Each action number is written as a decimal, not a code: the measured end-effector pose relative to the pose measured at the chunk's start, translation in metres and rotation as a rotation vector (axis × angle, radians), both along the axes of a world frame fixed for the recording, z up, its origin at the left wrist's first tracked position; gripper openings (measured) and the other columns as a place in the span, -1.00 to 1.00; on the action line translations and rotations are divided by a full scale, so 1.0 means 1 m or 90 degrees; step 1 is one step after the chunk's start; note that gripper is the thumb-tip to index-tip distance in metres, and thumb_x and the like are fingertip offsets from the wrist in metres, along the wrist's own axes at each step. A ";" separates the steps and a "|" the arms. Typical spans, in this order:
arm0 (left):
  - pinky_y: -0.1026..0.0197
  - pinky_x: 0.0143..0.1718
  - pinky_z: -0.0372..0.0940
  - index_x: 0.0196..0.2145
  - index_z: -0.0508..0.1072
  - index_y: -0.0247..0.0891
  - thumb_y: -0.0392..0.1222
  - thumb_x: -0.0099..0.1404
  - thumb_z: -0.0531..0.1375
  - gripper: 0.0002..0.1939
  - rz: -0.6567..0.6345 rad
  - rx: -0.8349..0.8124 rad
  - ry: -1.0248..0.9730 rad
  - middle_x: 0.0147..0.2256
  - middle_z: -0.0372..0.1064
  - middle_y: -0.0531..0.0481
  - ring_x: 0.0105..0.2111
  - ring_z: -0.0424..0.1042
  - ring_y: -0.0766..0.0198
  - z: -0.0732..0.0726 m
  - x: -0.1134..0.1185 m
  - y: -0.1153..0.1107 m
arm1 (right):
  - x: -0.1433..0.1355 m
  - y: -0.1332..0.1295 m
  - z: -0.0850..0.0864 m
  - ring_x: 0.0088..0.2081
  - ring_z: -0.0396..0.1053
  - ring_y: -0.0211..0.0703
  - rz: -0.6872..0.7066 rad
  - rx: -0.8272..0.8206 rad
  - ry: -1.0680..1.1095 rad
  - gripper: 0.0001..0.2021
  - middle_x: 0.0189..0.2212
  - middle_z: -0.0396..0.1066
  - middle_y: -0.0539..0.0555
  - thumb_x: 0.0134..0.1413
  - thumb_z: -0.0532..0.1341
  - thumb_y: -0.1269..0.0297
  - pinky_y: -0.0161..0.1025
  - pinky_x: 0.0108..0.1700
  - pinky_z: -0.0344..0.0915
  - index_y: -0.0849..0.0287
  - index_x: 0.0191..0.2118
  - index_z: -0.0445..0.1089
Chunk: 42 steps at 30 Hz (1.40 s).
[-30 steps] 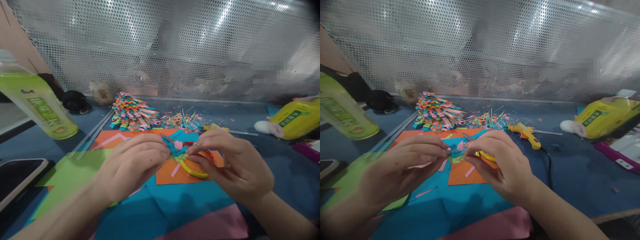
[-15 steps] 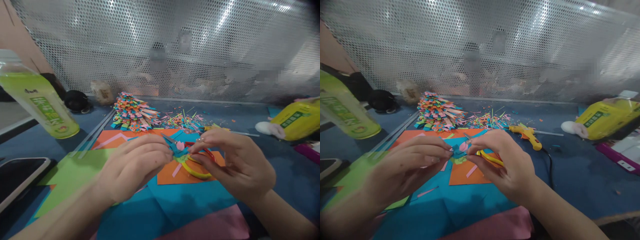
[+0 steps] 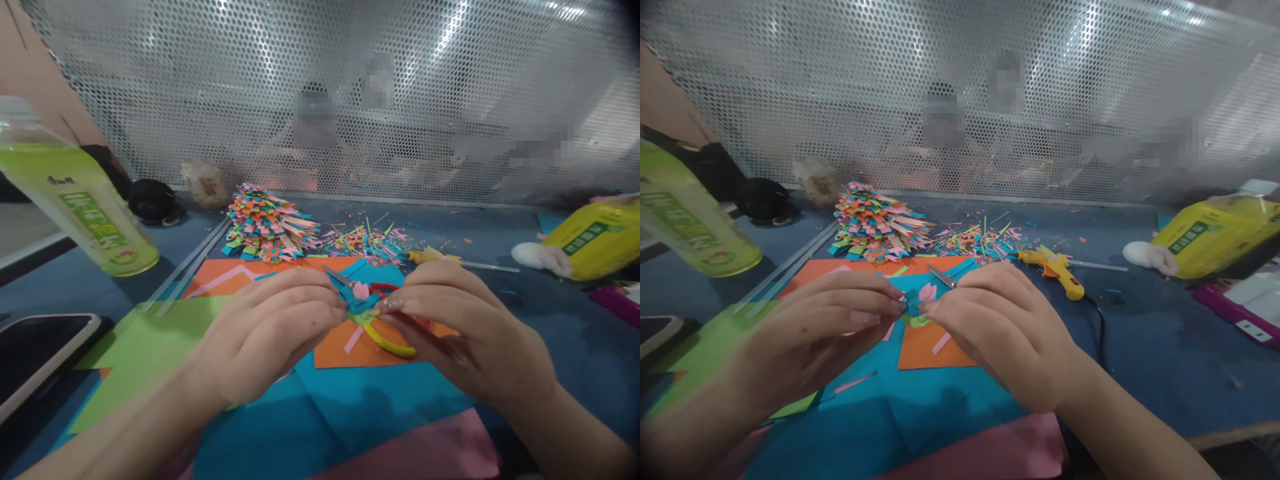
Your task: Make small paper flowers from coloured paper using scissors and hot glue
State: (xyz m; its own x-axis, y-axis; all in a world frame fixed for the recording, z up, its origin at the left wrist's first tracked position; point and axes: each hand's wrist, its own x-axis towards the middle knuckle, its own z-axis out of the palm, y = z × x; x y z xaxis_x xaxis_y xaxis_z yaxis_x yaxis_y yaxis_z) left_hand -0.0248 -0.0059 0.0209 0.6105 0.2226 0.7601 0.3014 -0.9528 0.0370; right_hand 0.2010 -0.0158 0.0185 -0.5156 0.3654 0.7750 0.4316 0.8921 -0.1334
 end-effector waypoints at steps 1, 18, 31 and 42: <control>0.17 -0.24 0.39 -0.26 0.26 -0.18 -0.49 0.08 0.13 -0.71 0.002 0.000 0.000 -0.33 0.45 -0.02 -0.26 0.44 0.26 0.000 0.000 0.000 | 0.001 0.001 -0.002 -0.27 0.37 -0.16 0.002 0.001 -0.008 -0.63 -0.29 0.42 -0.02 -0.06 0.19 0.49 -0.15 -0.26 0.36 -0.03 -0.11 0.27; 0.16 -0.19 0.38 -0.23 0.27 -0.20 -0.50 0.07 0.16 -0.67 -0.002 -0.001 -0.018 -0.30 0.45 -0.01 -0.24 0.43 0.27 -0.002 -0.001 0.000 | 0.008 0.006 -0.007 -0.18 0.36 -0.11 0.014 0.031 -0.012 -0.47 -0.16 0.39 -0.03 -0.07 0.19 0.51 -0.08 -0.17 0.33 -0.10 0.02 0.17; 0.18 -0.26 0.38 -0.27 0.29 -0.18 -0.52 0.05 0.14 -0.68 -0.009 -0.052 -0.017 -0.33 0.46 0.00 -0.25 0.43 0.24 0.000 0.002 -0.001 | 0.011 0.003 -0.002 -0.08 0.28 -0.17 0.032 0.118 -0.097 -0.62 -0.15 0.39 -0.01 -0.01 0.16 0.42 -0.16 -0.11 0.29 0.09 -0.01 0.20; 0.15 -0.21 0.36 -0.20 0.24 -0.27 -0.55 0.05 0.15 -0.64 -0.041 -0.018 -0.029 -0.32 0.43 -0.08 -0.24 0.41 0.25 -0.003 -0.001 0.001 | 0.009 0.004 0.001 -0.12 0.30 -0.19 0.043 0.157 -0.085 -0.70 -0.21 0.40 0.02 0.00 0.11 0.53 -0.20 -0.15 0.31 0.18 -0.10 0.26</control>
State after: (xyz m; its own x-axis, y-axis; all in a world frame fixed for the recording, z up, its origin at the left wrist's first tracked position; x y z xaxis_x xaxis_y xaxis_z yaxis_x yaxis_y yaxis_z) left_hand -0.0255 -0.0049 0.0180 0.5886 0.2066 0.7816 0.2374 -0.9683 0.0772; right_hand 0.2104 -0.0120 0.0198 -0.6364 0.1355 0.7594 0.3693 0.9178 0.1458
